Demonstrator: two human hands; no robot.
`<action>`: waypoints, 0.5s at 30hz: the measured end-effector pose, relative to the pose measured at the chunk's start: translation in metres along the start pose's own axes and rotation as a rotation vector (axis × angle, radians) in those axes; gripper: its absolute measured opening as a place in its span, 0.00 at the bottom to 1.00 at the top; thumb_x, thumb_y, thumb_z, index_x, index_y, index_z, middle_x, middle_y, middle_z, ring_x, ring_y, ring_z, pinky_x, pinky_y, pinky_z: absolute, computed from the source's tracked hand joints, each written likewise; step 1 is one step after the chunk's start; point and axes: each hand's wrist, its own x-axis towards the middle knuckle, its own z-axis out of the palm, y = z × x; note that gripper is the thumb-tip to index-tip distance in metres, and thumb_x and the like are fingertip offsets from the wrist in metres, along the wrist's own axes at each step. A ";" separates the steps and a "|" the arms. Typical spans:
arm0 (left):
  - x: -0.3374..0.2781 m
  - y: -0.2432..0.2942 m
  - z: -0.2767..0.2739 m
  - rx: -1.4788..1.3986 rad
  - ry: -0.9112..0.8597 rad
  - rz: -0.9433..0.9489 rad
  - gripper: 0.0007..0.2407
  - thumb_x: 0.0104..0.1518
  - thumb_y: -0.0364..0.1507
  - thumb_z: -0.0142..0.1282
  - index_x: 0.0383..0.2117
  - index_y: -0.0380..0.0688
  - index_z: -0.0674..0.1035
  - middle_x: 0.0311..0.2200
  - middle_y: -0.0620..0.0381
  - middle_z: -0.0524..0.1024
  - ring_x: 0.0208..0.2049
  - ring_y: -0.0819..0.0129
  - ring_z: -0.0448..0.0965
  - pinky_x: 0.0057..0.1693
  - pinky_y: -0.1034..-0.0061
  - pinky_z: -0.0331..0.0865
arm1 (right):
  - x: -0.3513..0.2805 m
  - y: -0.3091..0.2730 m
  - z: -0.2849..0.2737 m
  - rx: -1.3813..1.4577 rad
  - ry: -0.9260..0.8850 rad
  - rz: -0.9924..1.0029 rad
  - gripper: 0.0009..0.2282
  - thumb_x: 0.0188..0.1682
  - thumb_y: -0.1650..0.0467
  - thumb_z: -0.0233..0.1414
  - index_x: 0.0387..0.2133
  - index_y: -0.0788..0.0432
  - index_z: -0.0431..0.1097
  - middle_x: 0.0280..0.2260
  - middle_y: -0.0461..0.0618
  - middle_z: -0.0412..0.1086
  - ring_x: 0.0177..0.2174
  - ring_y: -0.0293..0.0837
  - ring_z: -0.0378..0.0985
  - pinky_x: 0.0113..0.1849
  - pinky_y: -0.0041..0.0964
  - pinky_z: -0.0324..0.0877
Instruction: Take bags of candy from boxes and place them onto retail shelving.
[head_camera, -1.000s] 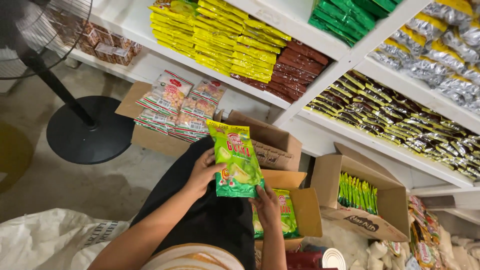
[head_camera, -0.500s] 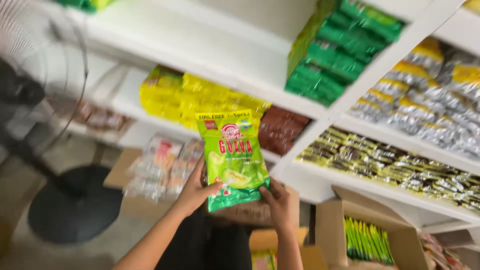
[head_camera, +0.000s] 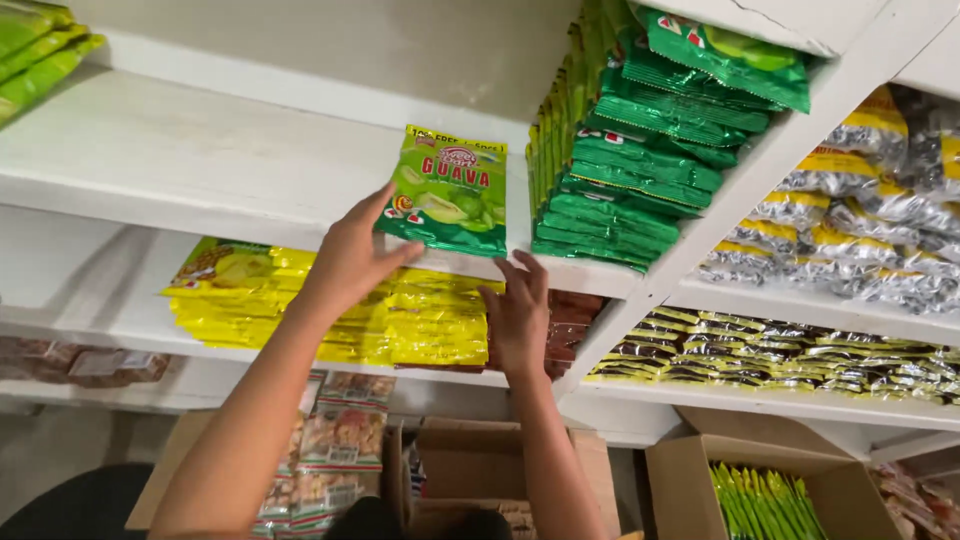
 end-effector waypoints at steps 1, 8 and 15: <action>-0.006 0.010 -0.009 0.010 -0.026 0.053 0.34 0.51 0.33 0.70 0.64 0.37 0.65 0.59 0.36 0.71 0.59 0.46 0.73 0.62 0.63 0.67 | 0.001 -0.001 0.000 -0.195 -0.009 -0.140 0.18 0.46 0.75 0.60 0.51 0.57 0.71 0.52 0.55 0.67 0.45 0.49 0.75 0.43 0.43 0.73; -0.023 -0.024 -0.002 0.070 0.079 0.229 0.14 0.58 0.27 0.62 0.50 0.41 0.81 0.53 0.47 0.79 0.57 0.51 0.76 0.61 0.63 0.70 | 0.020 0.012 0.001 -0.753 0.017 -0.526 0.07 0.53 0.72 0.58 0.43 0.50 0.76 0.44 0.37 0.75 0.39 0.41 0.72 0.39 0.39 0.63; -0.001 -0.044 0.039 0.044 0.165 0.313 0.08 0.58 0.22 0.59 0.42 0.42 0.85 0.45 0.48 0.82 0.45 0.52 0.83 0.54 0.66 0.76 | 0.028 0.040 -0.020 -1.088 0.103 -0.688 0.05 0.51 0.68 0.58 0.40 0.45 0.78 0.48 0.40 0.71 0.45 0.47 0.68 0.46 0.45 0.61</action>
